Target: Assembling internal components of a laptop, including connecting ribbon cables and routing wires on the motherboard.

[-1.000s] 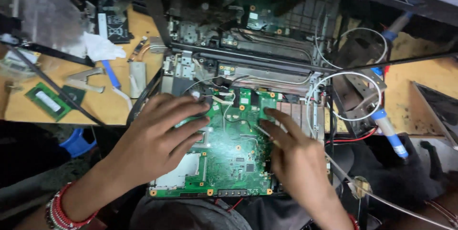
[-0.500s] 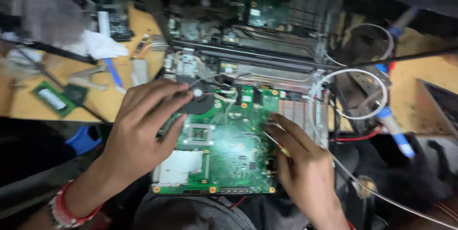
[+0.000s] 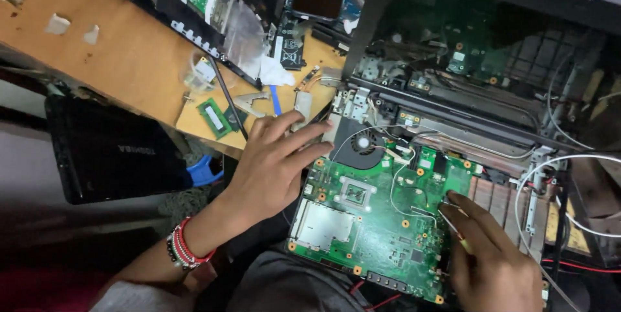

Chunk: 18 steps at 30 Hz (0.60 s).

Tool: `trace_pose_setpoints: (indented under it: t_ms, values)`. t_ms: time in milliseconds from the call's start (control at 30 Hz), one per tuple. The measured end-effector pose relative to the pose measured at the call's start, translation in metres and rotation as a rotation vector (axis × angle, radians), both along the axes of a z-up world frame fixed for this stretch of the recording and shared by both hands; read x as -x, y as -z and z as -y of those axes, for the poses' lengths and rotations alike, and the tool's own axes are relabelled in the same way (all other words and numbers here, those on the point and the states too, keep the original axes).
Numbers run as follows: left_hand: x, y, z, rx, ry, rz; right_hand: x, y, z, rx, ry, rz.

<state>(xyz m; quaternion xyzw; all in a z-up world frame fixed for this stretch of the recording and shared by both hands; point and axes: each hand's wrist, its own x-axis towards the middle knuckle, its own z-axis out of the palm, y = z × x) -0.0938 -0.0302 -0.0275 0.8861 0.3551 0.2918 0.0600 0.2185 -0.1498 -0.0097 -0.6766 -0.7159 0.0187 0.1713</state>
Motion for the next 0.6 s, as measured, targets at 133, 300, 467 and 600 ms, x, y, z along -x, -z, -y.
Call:
trace_pose_setpoints:
  t_ms: [133, 300, 467, 600]
  values:
    - [-0.002, -0.005, -0.001, -0.09, -0.009, -0.106, -0.002, 0.002, 0.003, 0.017, -0.001, -0.006]
    - [-0.001, -0.004, 0.0, -0.013, 0.029, -0.058, -0.002, 0.004, 0.008, 0.009, -0.007, 0.002]
    - [0.004, -0.002, -0.001, -0.048, 0.058, -0.144, 0.0, 0.002, 0.011, -0.029, -0.021, -0.064]
    - [0.004, 0.006, -0.005, -0.06, 0.134, -0.081, 0.009, -0.011, 0.013, -0.039, -0.021, -0.095]
